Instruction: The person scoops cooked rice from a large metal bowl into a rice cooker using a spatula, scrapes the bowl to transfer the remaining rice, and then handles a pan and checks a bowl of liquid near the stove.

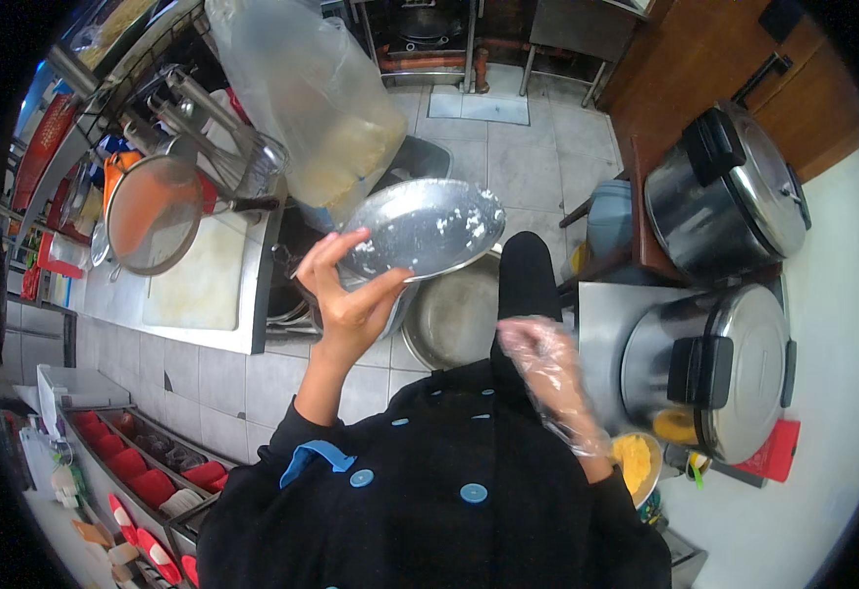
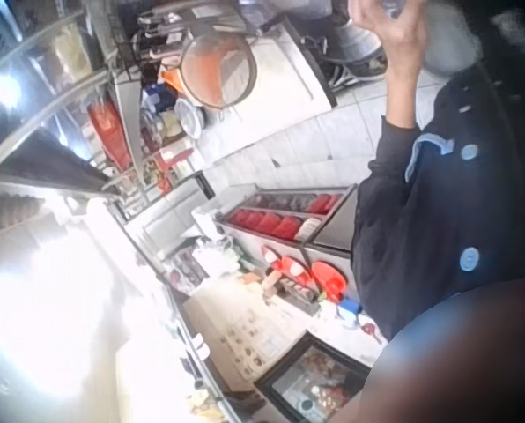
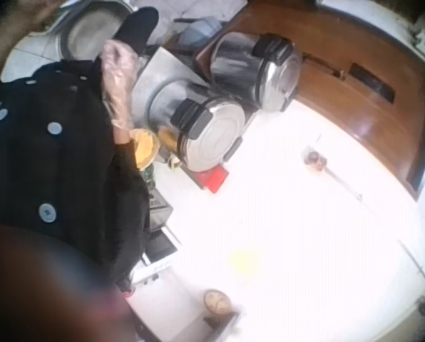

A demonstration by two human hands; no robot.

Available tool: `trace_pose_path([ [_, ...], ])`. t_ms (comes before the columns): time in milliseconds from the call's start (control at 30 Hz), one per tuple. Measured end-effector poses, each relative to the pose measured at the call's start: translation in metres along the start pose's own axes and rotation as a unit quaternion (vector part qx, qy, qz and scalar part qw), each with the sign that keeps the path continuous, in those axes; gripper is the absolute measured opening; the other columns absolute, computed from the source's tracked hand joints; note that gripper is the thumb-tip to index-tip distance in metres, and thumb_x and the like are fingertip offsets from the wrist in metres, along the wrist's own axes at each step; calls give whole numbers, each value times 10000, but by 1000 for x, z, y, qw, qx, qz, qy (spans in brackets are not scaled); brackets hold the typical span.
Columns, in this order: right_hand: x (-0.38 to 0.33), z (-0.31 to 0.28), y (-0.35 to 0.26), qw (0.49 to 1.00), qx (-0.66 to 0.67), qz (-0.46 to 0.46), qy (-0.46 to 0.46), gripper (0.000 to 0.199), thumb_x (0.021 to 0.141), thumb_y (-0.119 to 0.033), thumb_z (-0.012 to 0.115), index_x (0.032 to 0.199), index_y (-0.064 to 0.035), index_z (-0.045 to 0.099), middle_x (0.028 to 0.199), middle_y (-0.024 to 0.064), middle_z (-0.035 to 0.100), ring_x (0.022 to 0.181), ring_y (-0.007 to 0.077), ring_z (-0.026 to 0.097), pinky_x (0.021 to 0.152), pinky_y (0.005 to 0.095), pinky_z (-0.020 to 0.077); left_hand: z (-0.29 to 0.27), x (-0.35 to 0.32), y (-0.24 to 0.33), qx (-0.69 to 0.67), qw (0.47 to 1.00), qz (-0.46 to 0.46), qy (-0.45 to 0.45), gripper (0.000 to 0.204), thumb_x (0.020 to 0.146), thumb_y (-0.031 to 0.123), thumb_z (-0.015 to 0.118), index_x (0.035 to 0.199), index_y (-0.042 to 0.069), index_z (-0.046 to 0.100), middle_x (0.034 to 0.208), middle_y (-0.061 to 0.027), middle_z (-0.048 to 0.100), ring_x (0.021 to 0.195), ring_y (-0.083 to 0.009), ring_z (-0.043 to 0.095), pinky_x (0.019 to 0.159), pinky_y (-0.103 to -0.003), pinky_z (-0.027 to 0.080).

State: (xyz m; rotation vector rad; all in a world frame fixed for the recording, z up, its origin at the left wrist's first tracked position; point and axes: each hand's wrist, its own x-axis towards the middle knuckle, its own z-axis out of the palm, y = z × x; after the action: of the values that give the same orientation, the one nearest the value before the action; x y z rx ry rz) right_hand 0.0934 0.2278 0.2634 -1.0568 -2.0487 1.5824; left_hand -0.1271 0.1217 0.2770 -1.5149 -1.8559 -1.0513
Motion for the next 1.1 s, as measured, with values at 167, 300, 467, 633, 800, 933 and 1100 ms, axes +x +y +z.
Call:
trace_pose_path([
  [167,100,23,11,927,327,137,-125,303,871,-276,536,1008,-11,589,756,-8,553,669,58,472,596,218,393,82,10,-17,-34,999,-16,-32,185,569,117,710,739,182,673,1121,-93,503,1060,-304,389,895,-425,300],
  [300,203,2,33,909,385,157,-38,219,842,-310,578,786,-99,557,691,-20,532,611,57,469,553,212,372,179,41,-36,-30,996,-30,-78,201,569,111,697,752,190,676,1121,-73,505,1058,-305,403,897,-457,278],
  [467,401,-37,78,872,416,251,56,129,804,-181,612,845,-77,548,666,-4,519,573,98,481,507,236,390,349,132,-87,17,993,-55,-108,130,584,125,663,700,180,683,1108,-69,518,1074,-295,408,897,-465,270],
  [633,596,-93,174,877,408,42,250,138,835,-169,528,719,-97,514,639,-12,472,577,108,445,522,254,363,455,277,-95,-26,976,-98,-193,380,675,117,668,1045,142,588,1207,-146,392,1087,-323,382,904,-454,289],
  [800,705,-212,143,900,220,7,377,131,792,-130,483,676,-71,479,656,-12,445,581,121,407,531,276,339,448,395,-66,-363,915,-171,-45,581,840,85,518,1331,106,208,1269,-196,289,1004,-341,533,909,-452,377],
  [933,773,-274,194,859,307,11,409,107,793,-136,483,719,-60,491,662,-18,409,580,133,394,554,280,347,409,479,-36,-481,865,-77,118,632,856,-15,387,1359,163,48,1286,-229,259,961,-363,571,930,-484,364],
  [1100,778,-304,110,876,286,33,387,109,798,-144,486,729,-60,494,668,-17,410,591,133,397,564,281,349,401,527,-11,-599,697,174,355,496,875,2,388,1307,214,269,1196,-195,365,761,-355,600,909,-465,391],
])
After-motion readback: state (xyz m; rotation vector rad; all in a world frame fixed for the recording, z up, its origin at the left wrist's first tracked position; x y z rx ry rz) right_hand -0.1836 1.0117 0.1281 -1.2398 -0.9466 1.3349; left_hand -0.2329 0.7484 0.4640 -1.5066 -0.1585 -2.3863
